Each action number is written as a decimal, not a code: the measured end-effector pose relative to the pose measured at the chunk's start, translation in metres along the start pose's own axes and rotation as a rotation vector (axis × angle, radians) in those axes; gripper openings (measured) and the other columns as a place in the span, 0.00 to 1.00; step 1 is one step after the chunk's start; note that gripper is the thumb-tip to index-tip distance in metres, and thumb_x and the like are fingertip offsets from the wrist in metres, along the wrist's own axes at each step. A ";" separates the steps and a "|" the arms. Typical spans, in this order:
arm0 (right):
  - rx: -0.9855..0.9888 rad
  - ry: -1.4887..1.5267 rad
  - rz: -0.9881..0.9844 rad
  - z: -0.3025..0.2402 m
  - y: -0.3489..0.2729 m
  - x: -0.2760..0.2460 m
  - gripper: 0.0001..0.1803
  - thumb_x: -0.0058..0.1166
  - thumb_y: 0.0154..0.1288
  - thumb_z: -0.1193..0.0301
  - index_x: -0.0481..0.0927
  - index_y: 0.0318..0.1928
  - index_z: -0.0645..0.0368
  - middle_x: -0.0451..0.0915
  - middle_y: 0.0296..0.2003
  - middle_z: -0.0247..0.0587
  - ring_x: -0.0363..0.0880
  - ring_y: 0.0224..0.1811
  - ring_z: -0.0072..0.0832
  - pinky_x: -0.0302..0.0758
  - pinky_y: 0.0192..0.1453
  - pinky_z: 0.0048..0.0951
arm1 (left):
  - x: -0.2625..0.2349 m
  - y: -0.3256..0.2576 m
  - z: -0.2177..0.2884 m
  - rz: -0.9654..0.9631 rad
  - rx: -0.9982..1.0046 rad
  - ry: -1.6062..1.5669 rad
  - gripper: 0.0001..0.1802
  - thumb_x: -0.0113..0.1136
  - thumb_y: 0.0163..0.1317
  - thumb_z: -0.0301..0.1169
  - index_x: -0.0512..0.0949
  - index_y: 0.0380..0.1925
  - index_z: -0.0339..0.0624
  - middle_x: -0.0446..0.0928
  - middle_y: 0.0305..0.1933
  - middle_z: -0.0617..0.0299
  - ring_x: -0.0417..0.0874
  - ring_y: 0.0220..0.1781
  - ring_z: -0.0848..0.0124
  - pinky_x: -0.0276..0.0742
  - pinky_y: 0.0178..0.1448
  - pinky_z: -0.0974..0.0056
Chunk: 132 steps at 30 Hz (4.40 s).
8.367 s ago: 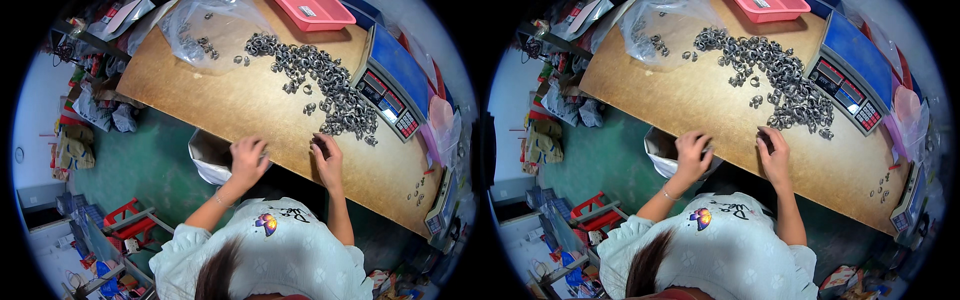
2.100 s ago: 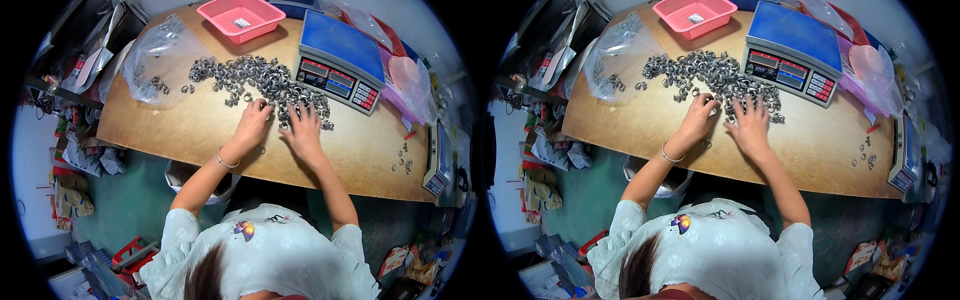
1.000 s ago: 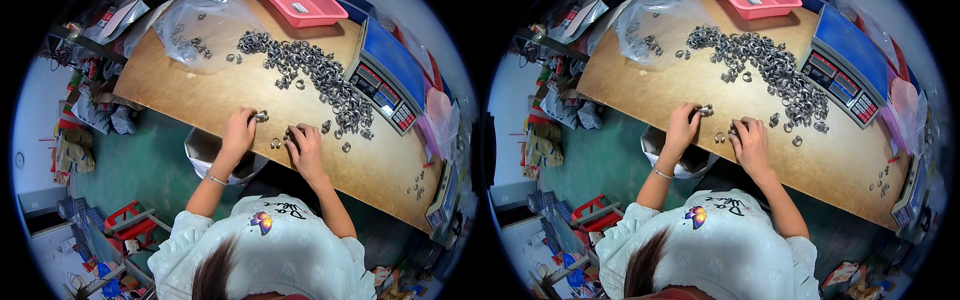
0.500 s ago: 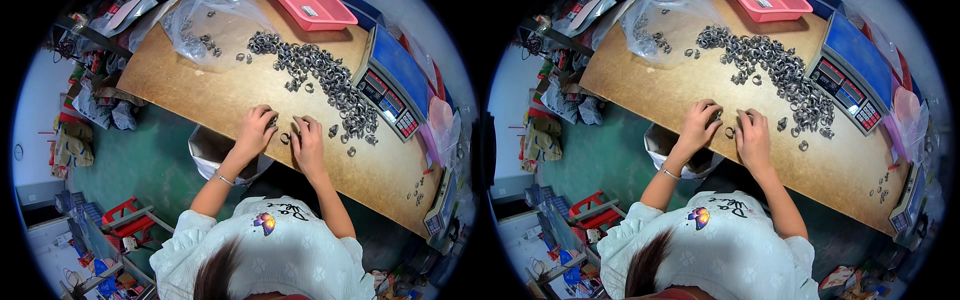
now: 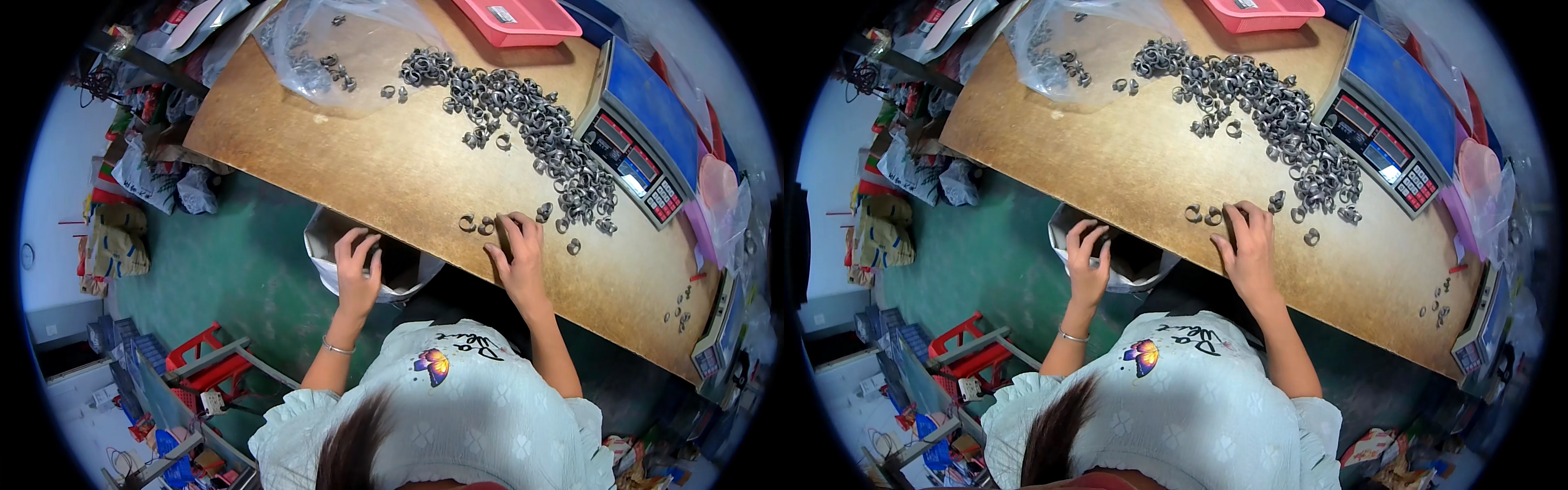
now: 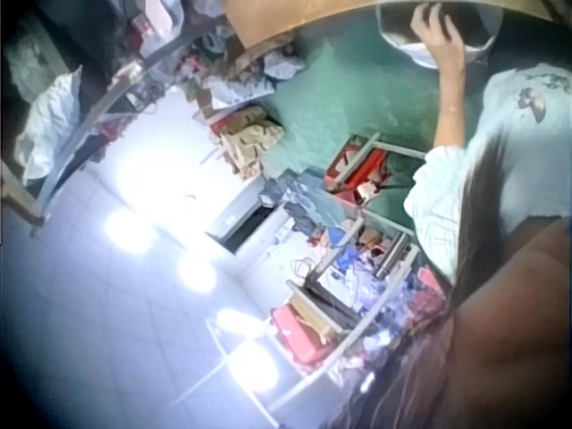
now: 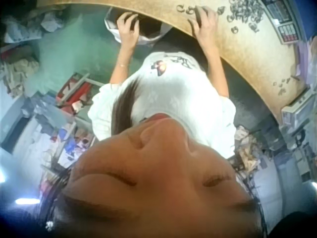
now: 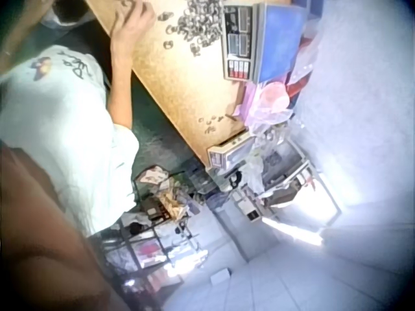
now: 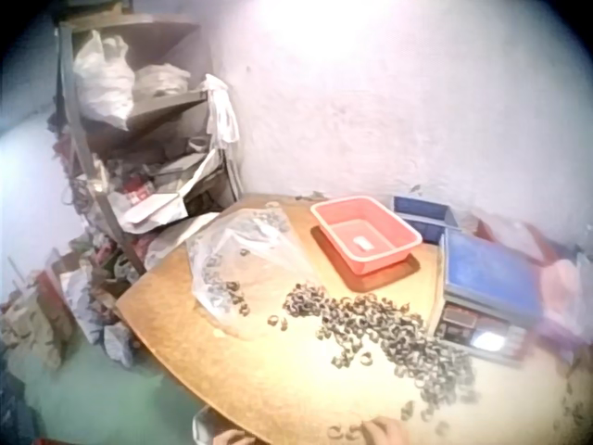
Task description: The person sorts small metal clips on a wooden table by hand, picking up individual pieces and placing them into a white bag. They write on a small card using a pen and handle a plastic bag containing the clips near a digital scale.
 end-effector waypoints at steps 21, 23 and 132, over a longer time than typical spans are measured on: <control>0.108 -0.046 0.302 0.026 -0.018 -0.030 0.21 0.52 0.57 0.82 0.74 0.53 0.66 0.73 0.52 0.52 0.70 0.54 0.48 0.65 0.60 0.42 | 0.044 0.019 0.047 -0.093 0.147 -0.057 0.16 0.60 0.51 0.16 0.77 0.42 0.36 0.73 0.46 0.50 0.74 0.49 0.52 0.72 0.52 0.56; 0.151 -0.065 0.296 0.030 -0.019 -0.035 0.21 0.54 0.56 0.81 0.75 0.52 0.66 0.73 0.50 0.52 0.69 0.52 0.47 0.65 0.59 0.42 | 0.030 0.008 0.031 -0.026 0.094 -0.062 0.15 0.59 0.52 0.16 0.77 0.42 0.36 0.72 0.45 0.50 0.74 0.49 0.53 0.72 0.53 0.57; 0.196 0.101 -0.053 0.031 -0.013 -0.050 0.18 0.61 0.57 0.77 0.77 0.49 0.60 0.75 0.40 0.47 0.78 0.38 0.42 0.74 0.43 0.35 | 0.118 0.035 0.116 -0.457 0.353 -0.012 0.16 0.65 0.54 0.26 0.76 0.44 0.44 0.74 0.46 0.60 0.72 0.53 0.59 0.62 0.54 0.55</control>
Point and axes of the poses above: each hand's wrist, its own y-axis towards the middle knuckle, its own x-axis out of the palm, z = x × y, the point moved 5 cm from there along y, towards the middle knuckle
